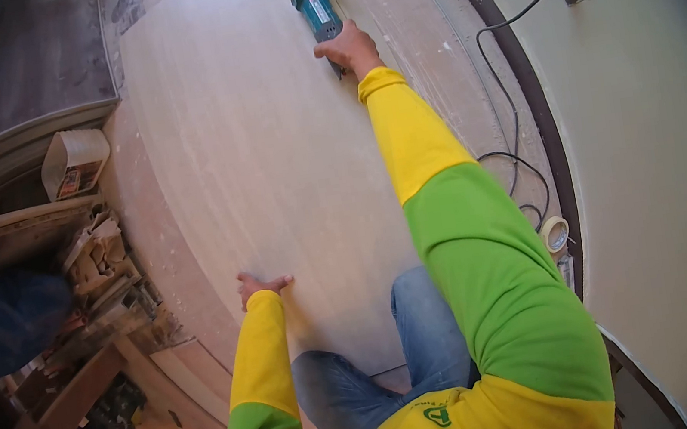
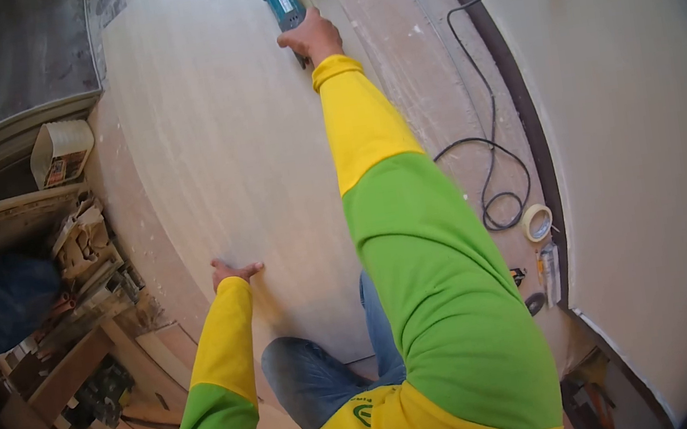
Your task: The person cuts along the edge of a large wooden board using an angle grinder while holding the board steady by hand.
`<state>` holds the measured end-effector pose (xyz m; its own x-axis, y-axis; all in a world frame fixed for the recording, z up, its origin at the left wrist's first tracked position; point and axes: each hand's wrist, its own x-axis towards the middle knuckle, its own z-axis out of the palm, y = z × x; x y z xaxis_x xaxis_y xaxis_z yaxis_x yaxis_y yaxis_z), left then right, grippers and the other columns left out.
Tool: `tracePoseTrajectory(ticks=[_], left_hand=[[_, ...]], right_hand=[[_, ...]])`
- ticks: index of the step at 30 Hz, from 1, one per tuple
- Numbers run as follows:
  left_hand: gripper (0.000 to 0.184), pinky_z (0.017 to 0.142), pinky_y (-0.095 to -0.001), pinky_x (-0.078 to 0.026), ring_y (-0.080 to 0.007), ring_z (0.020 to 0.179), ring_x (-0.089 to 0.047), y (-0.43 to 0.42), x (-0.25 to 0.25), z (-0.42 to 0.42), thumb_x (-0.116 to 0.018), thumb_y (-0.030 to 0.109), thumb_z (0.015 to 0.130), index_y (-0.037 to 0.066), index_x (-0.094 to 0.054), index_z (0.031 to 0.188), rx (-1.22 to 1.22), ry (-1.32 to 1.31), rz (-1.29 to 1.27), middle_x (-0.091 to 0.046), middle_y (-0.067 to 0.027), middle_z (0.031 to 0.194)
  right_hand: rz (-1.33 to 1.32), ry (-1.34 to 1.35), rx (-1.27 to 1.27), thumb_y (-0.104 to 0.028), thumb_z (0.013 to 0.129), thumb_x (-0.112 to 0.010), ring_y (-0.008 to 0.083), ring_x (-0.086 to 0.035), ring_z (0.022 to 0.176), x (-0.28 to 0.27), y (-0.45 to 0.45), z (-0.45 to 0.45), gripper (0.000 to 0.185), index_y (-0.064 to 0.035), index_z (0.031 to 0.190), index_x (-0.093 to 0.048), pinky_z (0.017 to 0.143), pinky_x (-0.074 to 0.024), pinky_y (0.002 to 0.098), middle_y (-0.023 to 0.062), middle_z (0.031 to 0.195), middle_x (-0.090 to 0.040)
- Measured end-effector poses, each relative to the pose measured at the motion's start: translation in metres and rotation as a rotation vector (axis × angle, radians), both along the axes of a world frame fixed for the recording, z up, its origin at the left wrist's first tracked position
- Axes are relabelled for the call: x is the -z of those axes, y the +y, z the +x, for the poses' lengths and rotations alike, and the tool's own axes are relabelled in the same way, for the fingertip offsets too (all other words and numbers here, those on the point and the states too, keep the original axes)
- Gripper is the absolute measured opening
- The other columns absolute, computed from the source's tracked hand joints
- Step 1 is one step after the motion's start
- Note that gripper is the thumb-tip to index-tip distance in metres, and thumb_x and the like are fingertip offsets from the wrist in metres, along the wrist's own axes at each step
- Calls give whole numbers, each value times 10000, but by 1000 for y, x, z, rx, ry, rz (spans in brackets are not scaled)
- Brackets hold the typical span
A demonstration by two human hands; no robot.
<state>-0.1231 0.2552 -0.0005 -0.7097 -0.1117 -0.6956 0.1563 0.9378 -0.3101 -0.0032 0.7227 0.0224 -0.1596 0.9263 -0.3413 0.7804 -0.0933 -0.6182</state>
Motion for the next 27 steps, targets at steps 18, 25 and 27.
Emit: tracePoseTrajectory(ticks=[18,25,27], left_hand=[[1408,1140,-557,-398,-425,1369,-493,4,-9,5,-978,503,550,99,-147,1612,-21,43,47,-443,-197,1537],[1428,1143,-553,-397,-431,1380,-480,2,-5,4,-976,520,538,115,-133,1617,-16,52,28,-407,-210,1562],[1452,1147,-549,-393,-436,1387,-471,1,-4,2,-972,538,529,110,-116,1620,-12,37,18,-370,-222,1586]], right_hand=[[-117,4,37,-374,723,-783,357,-646,1185,-13,-72,48,829,-40,1409,-461,1004,-518,379,212,1316,-632],[-76,19,25,-392,699,-804,363,-656,1171,-4,-40,30,822,-36,1377,-504,1018,-513,394,205,1279,-663],[-78,27,20,-397,699,-804,361,-656,1172,-1,-24,21,823,-37,1377,-507,1017,-513,391,206,1279,-663]])
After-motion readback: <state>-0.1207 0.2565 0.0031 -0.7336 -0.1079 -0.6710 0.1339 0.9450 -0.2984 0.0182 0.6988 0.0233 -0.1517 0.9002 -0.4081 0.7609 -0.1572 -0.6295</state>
